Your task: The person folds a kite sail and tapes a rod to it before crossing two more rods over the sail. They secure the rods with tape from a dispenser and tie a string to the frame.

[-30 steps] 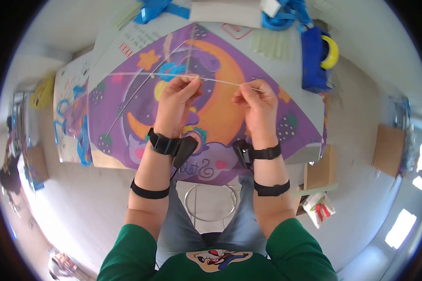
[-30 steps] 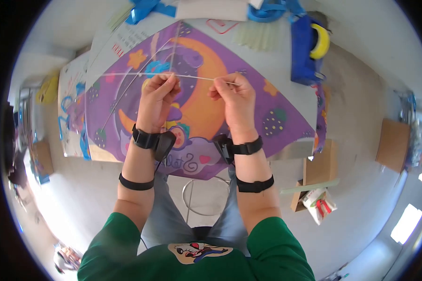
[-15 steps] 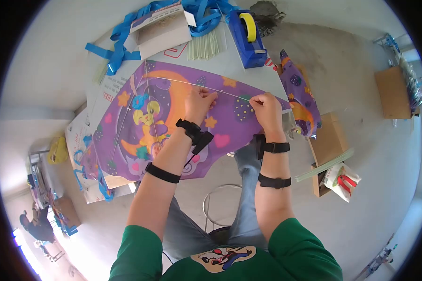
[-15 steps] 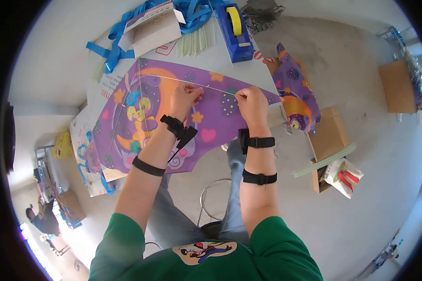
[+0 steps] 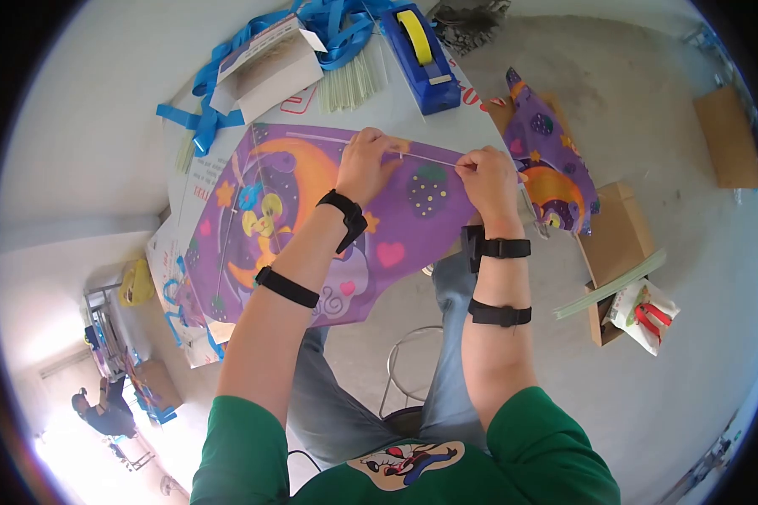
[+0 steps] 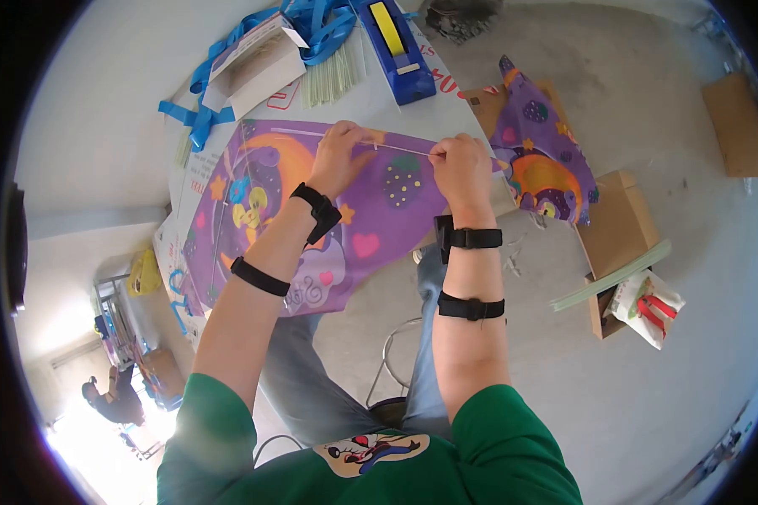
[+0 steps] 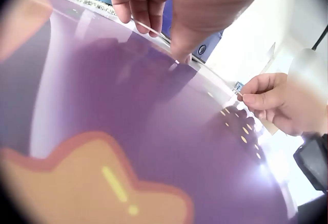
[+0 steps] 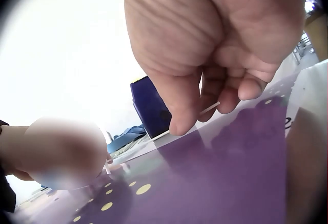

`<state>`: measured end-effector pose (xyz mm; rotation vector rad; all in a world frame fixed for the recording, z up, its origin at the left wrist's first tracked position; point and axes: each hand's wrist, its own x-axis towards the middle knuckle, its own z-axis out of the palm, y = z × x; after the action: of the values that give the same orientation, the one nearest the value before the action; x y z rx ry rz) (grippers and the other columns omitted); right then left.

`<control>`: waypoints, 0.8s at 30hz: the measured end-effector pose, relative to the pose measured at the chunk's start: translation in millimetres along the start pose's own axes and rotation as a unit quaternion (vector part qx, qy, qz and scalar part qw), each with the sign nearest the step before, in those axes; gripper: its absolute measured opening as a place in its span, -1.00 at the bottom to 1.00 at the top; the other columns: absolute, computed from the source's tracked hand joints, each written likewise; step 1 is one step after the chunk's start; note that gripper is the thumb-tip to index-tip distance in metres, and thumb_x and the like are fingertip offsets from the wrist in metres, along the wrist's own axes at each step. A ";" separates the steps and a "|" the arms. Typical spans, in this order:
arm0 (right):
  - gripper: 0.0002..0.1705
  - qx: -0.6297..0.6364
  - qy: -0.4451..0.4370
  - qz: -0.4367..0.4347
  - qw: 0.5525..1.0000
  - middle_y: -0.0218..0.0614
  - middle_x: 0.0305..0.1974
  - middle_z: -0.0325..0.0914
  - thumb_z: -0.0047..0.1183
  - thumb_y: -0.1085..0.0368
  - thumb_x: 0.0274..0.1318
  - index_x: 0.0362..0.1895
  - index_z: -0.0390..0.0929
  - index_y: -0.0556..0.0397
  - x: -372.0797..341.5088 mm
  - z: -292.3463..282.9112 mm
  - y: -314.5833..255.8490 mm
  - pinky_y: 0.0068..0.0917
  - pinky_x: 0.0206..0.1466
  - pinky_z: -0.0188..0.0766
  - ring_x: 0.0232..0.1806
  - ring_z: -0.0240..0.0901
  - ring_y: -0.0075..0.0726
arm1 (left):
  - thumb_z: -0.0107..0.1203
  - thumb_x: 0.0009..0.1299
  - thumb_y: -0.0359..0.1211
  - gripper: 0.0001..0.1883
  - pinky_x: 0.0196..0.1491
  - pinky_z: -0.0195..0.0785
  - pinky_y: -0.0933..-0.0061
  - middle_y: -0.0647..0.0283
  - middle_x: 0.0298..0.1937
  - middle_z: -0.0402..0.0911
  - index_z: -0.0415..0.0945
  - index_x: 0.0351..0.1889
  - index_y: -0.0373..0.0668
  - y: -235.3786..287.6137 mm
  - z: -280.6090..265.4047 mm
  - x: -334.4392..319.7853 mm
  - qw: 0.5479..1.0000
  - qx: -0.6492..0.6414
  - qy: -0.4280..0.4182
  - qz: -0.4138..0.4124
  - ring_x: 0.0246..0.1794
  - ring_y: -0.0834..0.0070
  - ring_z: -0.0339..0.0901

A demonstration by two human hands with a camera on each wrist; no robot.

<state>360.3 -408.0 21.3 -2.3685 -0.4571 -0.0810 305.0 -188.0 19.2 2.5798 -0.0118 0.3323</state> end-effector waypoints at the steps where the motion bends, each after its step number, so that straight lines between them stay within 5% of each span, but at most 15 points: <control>1: -0.96 0.001 0.001 0.003 1.000 -0.34 -0.43 0.53 0.23 0.35 -0.18 -0.53 0.63 -0.03 0.2 0.2 1.3 -0.25 -0.20 0.38 -0.26 0.45 -0.12 | 0.25 0.09 -0.41 -0.80 -0.03 0.31 0.22 0.23 -0.19 0.50 0.60 -0.29 -0.04 -2.7 3.9 3.5 1.000 -0.009 -0.012 -0.006 -0.08 0.20 0.44; 8: -0.96 0.002 -0.015 0.006 1.000 -0.32 -0.46 0.54 0.20 0.40 -0.20 -0.56 0.61 -0.04 2.1 -1.0 7.4 -0.26 -0.23 0.40 -0.29 0.44 -0.11 | 0.23 0.13 -0.34 -0.87 0.01 0.24 0.20 0.33 -0.24 0.51 0.61 -0.34 0.04 -3.7 9.1 16.1 0.995 0.020 -0.035 -0.087 -0.05 0.24 0.43; 13: -0.93 -0.004 -0.009 -0.006 1.000 -0.34 -0.47 0.52 0.17 0.43 -0.20 -0.57 0.61 -0.05 4.8 3.3 8.3 -0.29 -0.24 0.40 -0.30 0.43 -0.13 | 0.31 0.06 -0.33 -0.81 0.05 0.20 0.18 0.35 -0.18 0.50 0.62 -0.33 0.07 7.8 9.1 11.3 1.000 0.027 -0.013 0.001 -0.03 0.28 0.41; 24: -0.89 -0.017 0.002 -0.009 1.000 -0.33 -0.50 0.50 0.09 0.45 -0.20 -0.64 0.57 -0.06 5.6 1.4 11.3 -0.26 -0.25 0.39 -0.31 0.43 -0.12 | 0.31 0.07 -0.38 -0.80 -0.05 0.32 0.27 0.31 -0.19 0.53 0.64 -0.31 0.04 -7.0 7.9 13.9 0.999 0.030 -0.017 0.014 -0.12 0.31 0.47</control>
<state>369.3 -413.1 14.0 -2.3980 -0.4778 -0.1021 320.8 -185.2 12.4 2.6470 -0.0507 0.3046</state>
